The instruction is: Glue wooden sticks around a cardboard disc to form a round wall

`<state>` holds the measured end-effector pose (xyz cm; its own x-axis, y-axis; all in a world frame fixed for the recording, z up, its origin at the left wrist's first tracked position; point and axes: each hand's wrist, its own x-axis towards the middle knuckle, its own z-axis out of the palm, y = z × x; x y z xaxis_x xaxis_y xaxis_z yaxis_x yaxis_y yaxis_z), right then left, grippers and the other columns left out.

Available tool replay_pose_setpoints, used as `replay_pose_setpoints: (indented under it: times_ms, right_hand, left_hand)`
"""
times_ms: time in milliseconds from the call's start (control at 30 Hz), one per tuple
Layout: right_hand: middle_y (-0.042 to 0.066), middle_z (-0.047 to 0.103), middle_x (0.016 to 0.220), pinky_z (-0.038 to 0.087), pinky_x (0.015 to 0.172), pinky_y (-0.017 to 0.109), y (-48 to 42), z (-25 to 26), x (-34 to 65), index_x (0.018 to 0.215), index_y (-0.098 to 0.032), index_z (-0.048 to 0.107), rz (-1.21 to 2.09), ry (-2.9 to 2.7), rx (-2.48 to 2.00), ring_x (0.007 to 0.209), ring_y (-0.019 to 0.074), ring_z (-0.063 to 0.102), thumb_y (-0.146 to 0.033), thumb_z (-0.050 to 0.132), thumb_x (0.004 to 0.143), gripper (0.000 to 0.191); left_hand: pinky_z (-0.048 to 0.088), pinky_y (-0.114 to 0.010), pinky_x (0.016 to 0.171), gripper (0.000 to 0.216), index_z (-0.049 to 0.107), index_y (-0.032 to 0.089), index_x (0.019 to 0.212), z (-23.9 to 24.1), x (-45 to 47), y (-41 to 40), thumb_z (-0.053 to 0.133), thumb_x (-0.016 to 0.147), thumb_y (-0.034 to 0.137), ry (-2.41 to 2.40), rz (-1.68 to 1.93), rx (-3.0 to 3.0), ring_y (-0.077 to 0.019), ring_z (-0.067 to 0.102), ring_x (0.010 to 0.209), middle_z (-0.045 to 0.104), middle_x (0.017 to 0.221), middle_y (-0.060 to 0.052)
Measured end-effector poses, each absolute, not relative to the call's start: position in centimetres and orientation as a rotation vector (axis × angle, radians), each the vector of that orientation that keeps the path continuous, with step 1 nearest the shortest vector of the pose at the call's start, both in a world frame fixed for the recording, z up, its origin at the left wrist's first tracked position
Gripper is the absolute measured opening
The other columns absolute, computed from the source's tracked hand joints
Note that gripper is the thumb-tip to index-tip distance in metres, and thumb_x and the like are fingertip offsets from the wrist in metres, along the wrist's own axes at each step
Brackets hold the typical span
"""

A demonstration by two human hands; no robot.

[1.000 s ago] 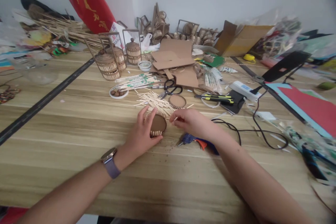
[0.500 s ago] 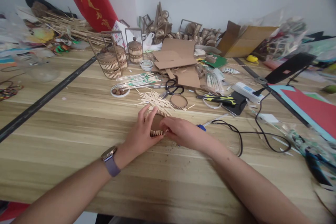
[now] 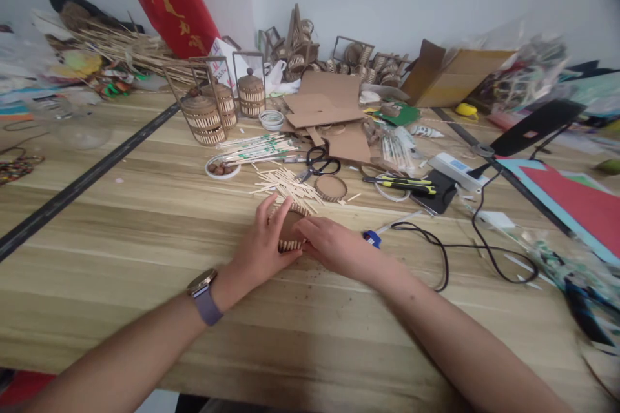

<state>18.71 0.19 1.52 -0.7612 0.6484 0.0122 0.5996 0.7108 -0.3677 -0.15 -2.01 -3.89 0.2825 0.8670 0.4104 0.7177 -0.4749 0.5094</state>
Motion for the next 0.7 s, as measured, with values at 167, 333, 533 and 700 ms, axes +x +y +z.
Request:
replay_pose_setpoints:
  times_ms: [167,333,533,700]
  right_hand:
    - [0.007,0.064,0.095,0.047,0.078,0.032,0.28,1.37,18.64,0.096,-0.017,0.056,0.468,-2.804,-0.902,0.088,0.0194,0.060,-0.001,0.051,0.087,0.019]
    - [0.007,0.064,0.094,0.047,0.078,0.032,0.28,1.59,18.59,0.096,-0.017,0.057,0.463,-2.798,-0.823,0.088,0.0193,0.059,0.000,0.048,0.088,0.021]
    - [0.008,0.064,0.095,0.048,0.078,0.032,0.45,1.47,18.70,0.093,-0.016,0.056,0.467,-2.818,-0.832,0.089,0.0205,0.059,-0.004,0.052,0.088,0.014]
    - [0.007,0.064,0.099,0.048,0.078,0.031,0.39,1.96,18.67,0.098,-0.017,0.059,0.536,-2.776,-0.916,0.090,0.0195,0.061,-0.005,0.055,0.088,0.016]
  left_hand:
    - [0.043,-0.059,0.107,0.100,0.018,0.028,0.151,-4.00,-0.14,-1.98,0.080,0.072,0.025,1.454,0.977,2.333,-0.0405,0.032,0.142,0.024,0.150,-0.018]
    - [0.045,-0.059,0.105,0.101,0.017,0.030,0.151,-4.04,-0.17,-1.97,0.080,0.072,0.025,1.450,0.966,2.339,-0.0406,0.032,0.141,0.023,0.150,-0.018]
    - [0.043,-0.060,0.107,0.101,0.019,0.030,0.150,-4.11,-0.24,-1.95,0.082,0.071,0.027,1.441,0.953,2.319,-0.0404,0.031,0.142,0.024,0.151,-0.018]
    - [0.043,-0.061,0.107,0.103,0.018,0.031,0.151,-4.09,-0.31,-1.91,0.083,0.070,0.026,1.440,0.949,2.298,-0.0406,0.032,0.142,0.023,0.152,-0.018]
